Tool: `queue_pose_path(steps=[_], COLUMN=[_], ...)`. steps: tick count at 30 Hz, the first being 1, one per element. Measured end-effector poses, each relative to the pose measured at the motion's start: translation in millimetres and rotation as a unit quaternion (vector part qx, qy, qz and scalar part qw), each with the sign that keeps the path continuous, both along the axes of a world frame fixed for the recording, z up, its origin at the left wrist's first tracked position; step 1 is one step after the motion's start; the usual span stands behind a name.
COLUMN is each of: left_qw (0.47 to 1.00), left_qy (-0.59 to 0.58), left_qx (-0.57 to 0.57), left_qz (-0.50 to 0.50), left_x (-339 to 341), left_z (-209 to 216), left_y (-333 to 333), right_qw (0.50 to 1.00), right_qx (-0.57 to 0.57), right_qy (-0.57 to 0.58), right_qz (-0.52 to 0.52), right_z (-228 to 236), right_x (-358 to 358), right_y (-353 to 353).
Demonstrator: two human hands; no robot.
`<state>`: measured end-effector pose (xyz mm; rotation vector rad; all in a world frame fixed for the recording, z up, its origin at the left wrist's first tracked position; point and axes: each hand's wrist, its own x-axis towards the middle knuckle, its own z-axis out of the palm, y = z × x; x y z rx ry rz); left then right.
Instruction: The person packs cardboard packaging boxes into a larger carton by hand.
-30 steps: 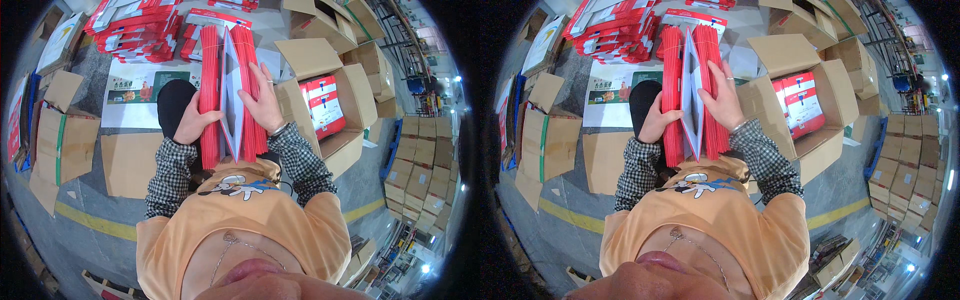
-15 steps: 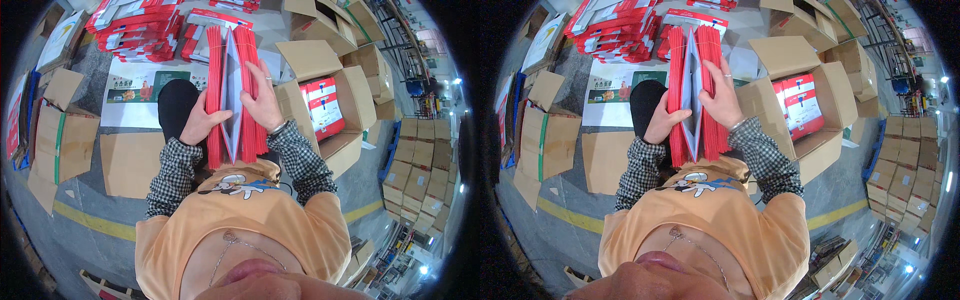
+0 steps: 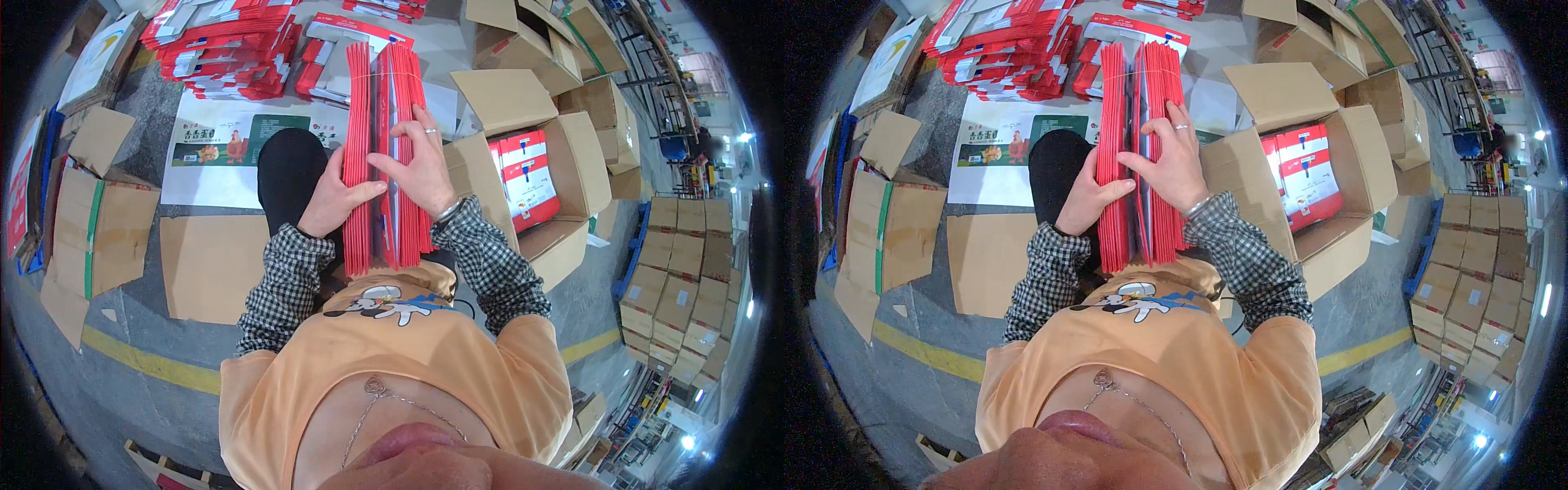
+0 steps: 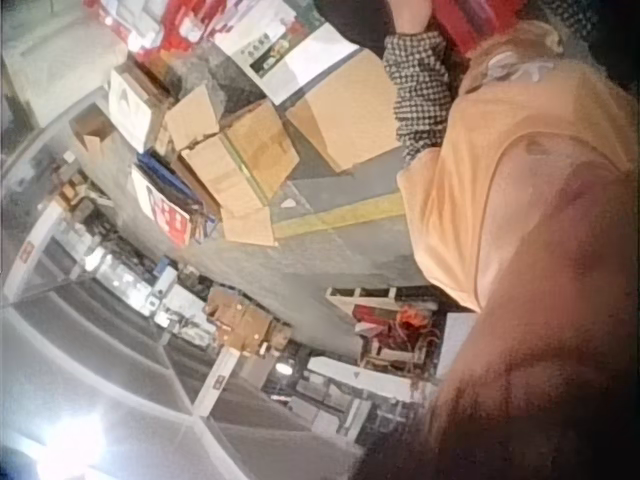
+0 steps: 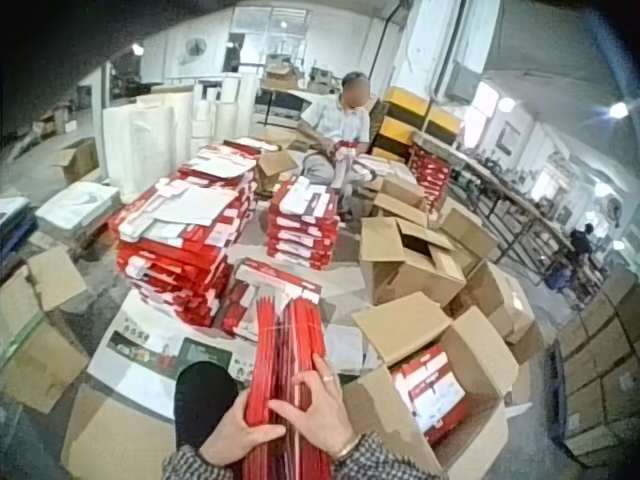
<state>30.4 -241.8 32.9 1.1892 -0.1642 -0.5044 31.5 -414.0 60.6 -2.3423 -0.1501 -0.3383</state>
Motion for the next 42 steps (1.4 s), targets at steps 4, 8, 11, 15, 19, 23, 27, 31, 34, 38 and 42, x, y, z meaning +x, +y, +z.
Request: queue_pose_path(steps=[4,8,11,15,19,23,27,31,34,38,42], left_qw=[1.000,1.000,1.000,0.999,1.000,1.000,1.000,0.999,1.000,0.998,0.997], left_qy=[-0.018,0.006,-0.014,-0.028,-0.015,0.005,0.014,-0.017,0.014,-0.026,-0.038], left_qx=[0.017,0.006,0.017,0.028,0.022,0.003,-0.003,0.030,0.019,0.048,0.068], left_qz=[0.010,0.019,0.006,0.010,0.008,0.008,0.002,0.008,0.005,0.011,0.009], left_x=[0.8,0.6,1.1,0.1,-0.1,0.3,-0.3,-0.4,1.0,0.4,1.2], left_z=[-4.1,-11.4,-6.2,-5.9,-10.0,-7.1,-8.1,-7.9,-3.7,-3.4,-15.1], left_y=[1.1,2.4,-0.3,1.4,-0.5,3.7,1.5,-1.5,0.2,-0.8,-1.8], right_qw=[1.000,0.994,0.996,0.999,1.000,0.999,0.998,1.000,1.000,0.999,0.999], right_qx=[0.001,0.101,-0.059,-0.048,-0.017,0.020,0.056,0.005,-0.017,-0.038,-0.041], right_qy=[0.003,-0.030,-0.062,-0.024,-0.011,-0.015,-0.002,-0.016,-0.011,0.008,0.018], right_qz=[0.009,0.023,0.037,0.000,0.004,0.020,0.004,0.013,0.018,0.001,0.002], right_z=[0.4,7.1,-10.8,1.4,2.6,-0.2,-0.7,-0.6,-0.7,7.4,5.4], right_x=[-0.6,-0.3,2.3,1.3,2.5,3.2,0.1,3.3,3.5,1.2,1.5], right_y=[0.0,-0.1,-2.1,10.6,8.6,-1.7,-0.5,0.8,-1.3,8.2,7.8])
